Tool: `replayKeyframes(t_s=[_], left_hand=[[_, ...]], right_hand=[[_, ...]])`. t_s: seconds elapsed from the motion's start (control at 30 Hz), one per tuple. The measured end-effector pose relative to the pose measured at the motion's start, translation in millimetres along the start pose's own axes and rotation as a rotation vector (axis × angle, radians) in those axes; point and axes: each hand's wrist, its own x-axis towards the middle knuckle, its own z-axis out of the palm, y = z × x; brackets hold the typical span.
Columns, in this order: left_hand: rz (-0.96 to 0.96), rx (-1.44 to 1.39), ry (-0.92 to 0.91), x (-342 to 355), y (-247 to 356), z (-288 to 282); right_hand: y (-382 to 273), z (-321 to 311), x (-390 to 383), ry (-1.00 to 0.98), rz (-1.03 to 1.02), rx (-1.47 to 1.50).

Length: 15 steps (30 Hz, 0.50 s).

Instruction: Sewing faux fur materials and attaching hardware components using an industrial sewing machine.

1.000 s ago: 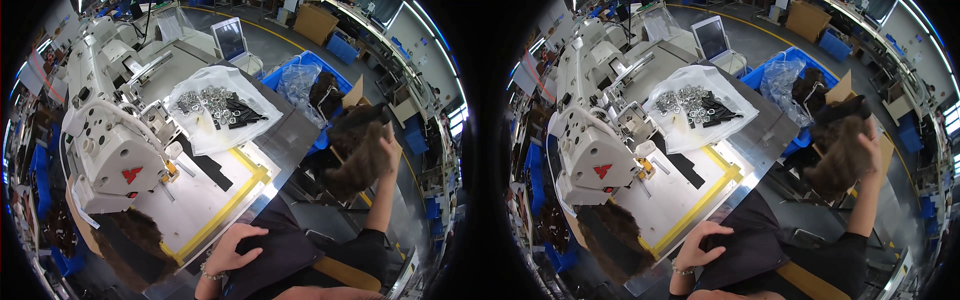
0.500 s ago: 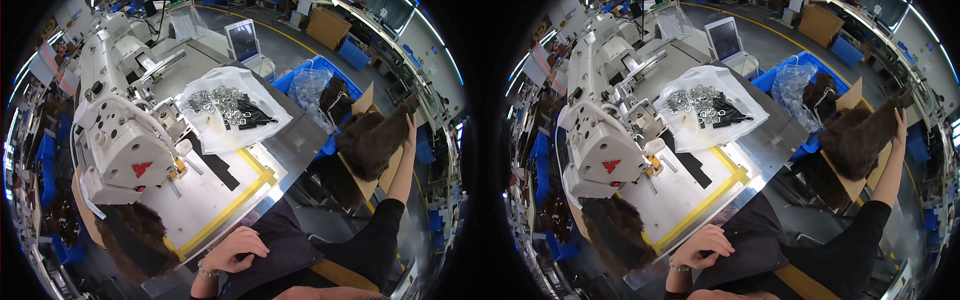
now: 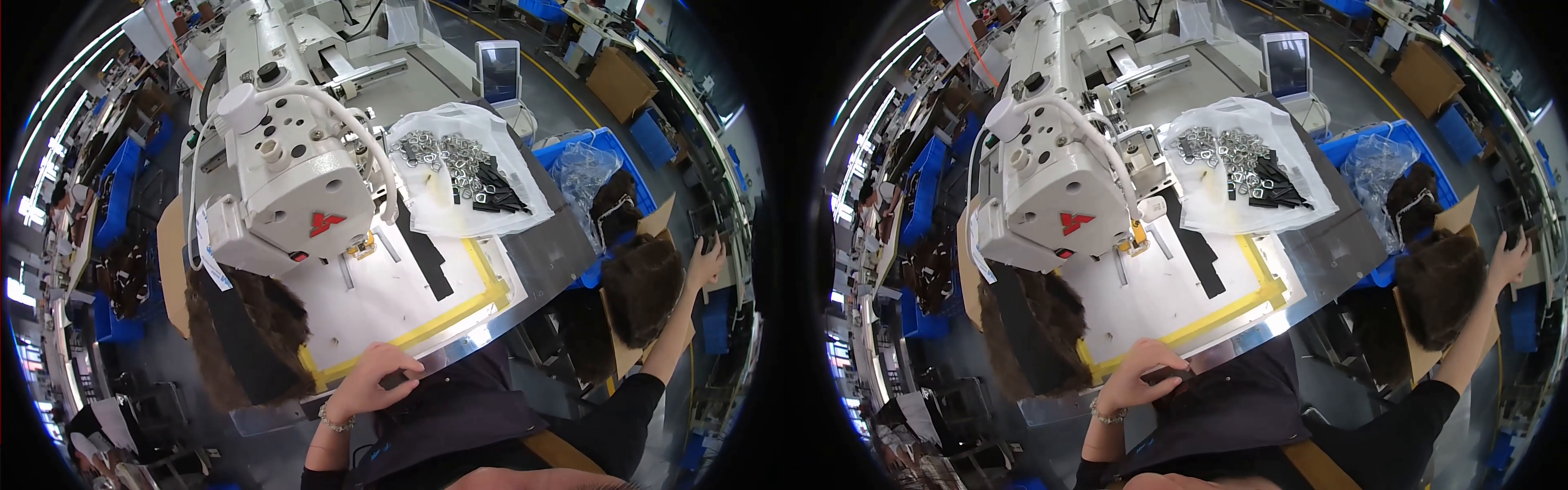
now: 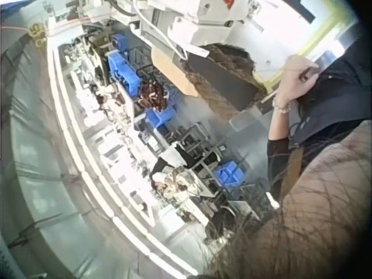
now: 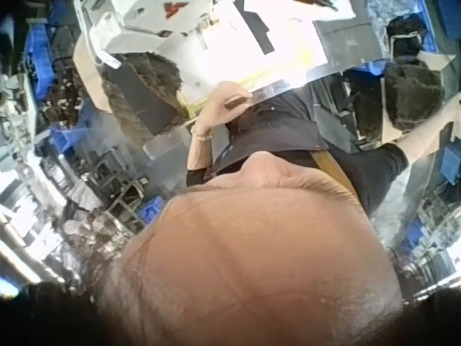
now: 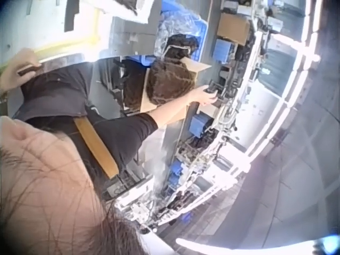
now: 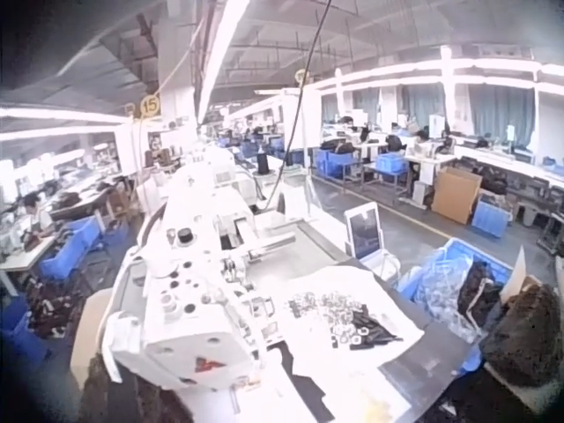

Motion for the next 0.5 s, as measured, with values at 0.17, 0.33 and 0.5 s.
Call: replayKeyframes(t_s=[0.17, 0.33, 0.5], left_hand=[[0.004, 0.217, 0.067, 6, -1, 3], [0.046, 0.429, 0.072, 24, 4, 6], [0.187, 0.813, -0.006, 51, 7, 12]], right_hand=[[-125, -105, 21, 0.013, -0.279, 0.486], [-217, -208, 5, 0.070, -0.593, 0.556], [-276, -266, -23, 0.050, -0.974, 0.888]])
